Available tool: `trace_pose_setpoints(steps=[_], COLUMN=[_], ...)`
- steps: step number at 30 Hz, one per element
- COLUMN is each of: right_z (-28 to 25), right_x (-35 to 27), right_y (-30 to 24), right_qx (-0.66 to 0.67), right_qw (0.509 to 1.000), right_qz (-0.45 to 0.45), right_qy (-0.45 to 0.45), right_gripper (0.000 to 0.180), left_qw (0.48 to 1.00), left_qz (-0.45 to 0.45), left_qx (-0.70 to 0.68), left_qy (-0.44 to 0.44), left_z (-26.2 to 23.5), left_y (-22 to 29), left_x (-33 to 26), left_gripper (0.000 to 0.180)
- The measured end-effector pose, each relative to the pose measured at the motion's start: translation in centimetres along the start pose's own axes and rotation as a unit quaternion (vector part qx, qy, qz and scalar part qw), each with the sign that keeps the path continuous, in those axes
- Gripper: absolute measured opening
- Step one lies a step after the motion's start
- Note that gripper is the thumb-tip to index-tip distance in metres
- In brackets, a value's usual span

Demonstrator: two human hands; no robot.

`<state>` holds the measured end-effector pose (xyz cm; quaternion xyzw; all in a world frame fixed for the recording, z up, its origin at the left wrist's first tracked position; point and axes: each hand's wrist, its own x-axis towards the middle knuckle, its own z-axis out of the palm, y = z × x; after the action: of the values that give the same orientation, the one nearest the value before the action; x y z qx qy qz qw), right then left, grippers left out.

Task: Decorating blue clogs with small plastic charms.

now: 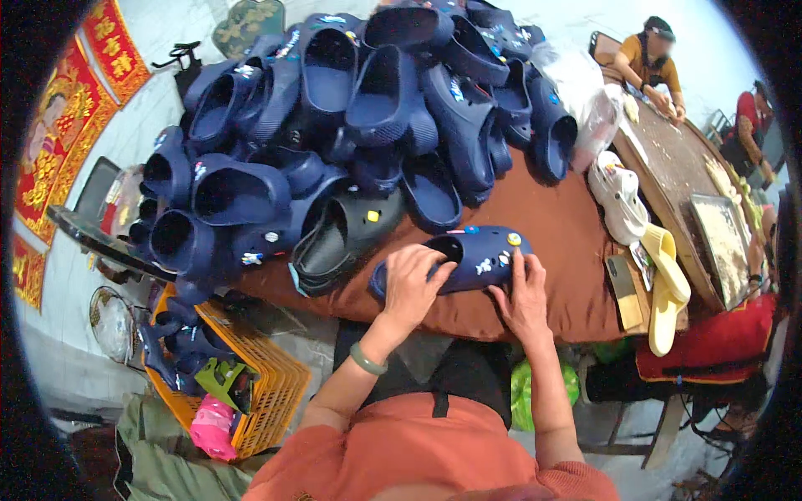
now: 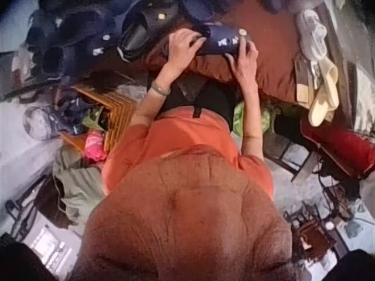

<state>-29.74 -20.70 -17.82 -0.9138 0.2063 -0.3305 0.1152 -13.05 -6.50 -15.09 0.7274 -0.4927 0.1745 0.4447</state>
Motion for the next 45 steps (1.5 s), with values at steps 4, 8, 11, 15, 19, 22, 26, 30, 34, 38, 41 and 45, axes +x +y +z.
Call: trace_pose_setpoints(steps=[4, 8, 11, 15, 19, 22, 26, 30, 34, 38, 41, 45], right_z=[0.1, 0.1, 0.9, 1.1, 1.5, 1.3, 1.3, 0.4, 0.2, -0.2, -0.3, -0.8], right_x=[0.3, -1.0, -1.2, -0.9, -1.2, -1.5, -1.3, -1.5, -1.1, -0.7, -0.8, -0.6], right_y=[-0.6, 1.7, 2.1, 1.4, 2.5, 3.2, 2.6, 2.1, 1.5, 1.0, 1.2, 1.2], right_qx=[0.070, 0.100, 0.103, 0.173, 0.197, 0.201, 0.147, 0.086, 0.077, 0.067, 0.057, 0.074], right_qw=[0.993, 0.984, 0.987, 0.977, 0.970, 0.966, 0.981, 0.991, 0.993, 0.992, 0.995, 0.995], right_qz=[0.095, 0.149, 0.123, 0.123, 0.144, 0.161, 0.126, 0.098, 0.092, 0.102, 0.076, 0.060], right_qy=[0.010, -0.004, -0.006, -0.005, 0.010, -0.010, 0.025, -0.006, -0.019, -0.024, -0.026, -0.024], right_gripper=[0.077, 0.076, 0.074, 0.070, 0.067, 0.063, 0.060, 0.049, 0.045, 0.041, 0.039, 0.035], left_qw=[0.981, 0.956, 0.951, 0.962, 0.953, 0.950, 0.957, 0.875, 0.835, 0.832, 0.855, 0.903], left_qz=[-0.061, -0.128, -0.141, -0.114, -0.152, -0.195, -0.159, -0.244, -0.336, -0.372, -0.401, -0.379], left_qx=[0.182, 0.179, 0.136, 0.083, 0.022, -0.130, -0.241, -0.418, -0.415, -0.385, -0.320, -0.195], left_qy=[-0.012, -0.192, -0.239, -0.235, -0.262, -0.205, -0.018, 0.008, 0.132, 0.142, 0.074, 0.046], left_z=[-2.8, -1.2, -2.1, -3.6, -7.1, -10.1, -15.2, -21.3, -26.1, -24.7, -22.0, -18.1], left_y=[-3.5, -5.9, -6.3, -5.0, -3.4, -3.6, -5.4, -10.6, -15.8, -19.6, -20.5, -19.8], left_x=[-1.7, -1.4, -0.2, 0.0, 2.8, 4.9, 9.1, 16.4, 24.3, 28.5, 28.8, 29.8], left_gripper=[0.040, 0.035, 0.027, 0.028, 0.025, 0.029, 0.028, 0.023, 0.030, 0.076, 0.108, 0.088])
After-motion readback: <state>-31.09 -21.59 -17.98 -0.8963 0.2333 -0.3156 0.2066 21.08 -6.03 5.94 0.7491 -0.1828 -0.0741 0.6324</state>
